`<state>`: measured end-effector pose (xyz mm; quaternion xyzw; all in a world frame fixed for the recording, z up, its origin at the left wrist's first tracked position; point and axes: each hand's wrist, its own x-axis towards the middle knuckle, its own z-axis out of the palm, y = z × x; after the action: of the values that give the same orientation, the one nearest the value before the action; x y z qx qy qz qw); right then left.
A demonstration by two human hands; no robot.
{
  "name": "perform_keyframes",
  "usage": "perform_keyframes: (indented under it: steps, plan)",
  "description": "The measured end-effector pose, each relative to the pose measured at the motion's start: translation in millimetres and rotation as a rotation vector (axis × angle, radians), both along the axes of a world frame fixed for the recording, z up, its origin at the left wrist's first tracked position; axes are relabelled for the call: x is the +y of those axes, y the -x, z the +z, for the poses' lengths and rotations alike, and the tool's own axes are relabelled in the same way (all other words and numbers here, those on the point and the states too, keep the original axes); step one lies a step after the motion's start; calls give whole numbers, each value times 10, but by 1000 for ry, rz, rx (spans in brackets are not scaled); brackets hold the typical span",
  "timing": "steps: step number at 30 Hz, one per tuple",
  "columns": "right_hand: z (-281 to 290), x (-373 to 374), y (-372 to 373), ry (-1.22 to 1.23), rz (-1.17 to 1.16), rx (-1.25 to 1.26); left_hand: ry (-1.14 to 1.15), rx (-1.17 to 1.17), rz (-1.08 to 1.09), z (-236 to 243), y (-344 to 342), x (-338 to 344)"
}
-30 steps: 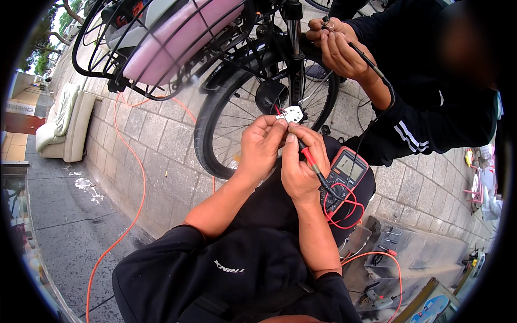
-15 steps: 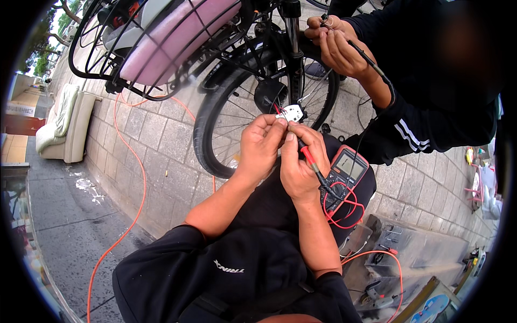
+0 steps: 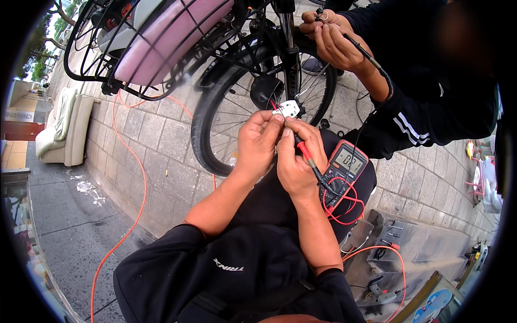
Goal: The person uses a multimeter to test electrical connections on a bicycle's wiring harness near the front wheel. They hold the white connector and probe the terminals while another person assists by holding the wires.
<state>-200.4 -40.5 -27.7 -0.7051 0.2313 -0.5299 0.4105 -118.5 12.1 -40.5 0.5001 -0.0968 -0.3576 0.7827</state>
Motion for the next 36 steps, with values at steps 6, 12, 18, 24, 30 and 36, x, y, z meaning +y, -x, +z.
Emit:
perform_keyframes:
  steps: [6, 12, 18, 24, 30, 36]
  plan:
    - [-37, -34, 19, 5, -18, -33, -30, -48, -8, 40, 16, -28]
    - [-79, -19, 2, 60, -36, -61, -82, -145, -20, 30, 4, 39]
    - [-90, -33, 14, 56, -24, -89, -51, -154, -35, -15, 12, 45]
    - [-85, -36, 10, 39, -48, -53, -28, -44, -31, 40, 18, -3]
    - [-69, -13, -13, 33, -13, -38, 1, -44, 17, -14, 6, -9]
    - [-58, -4, 4, 39, -16, -18, -42, -54, 23, 24, 30, -5]
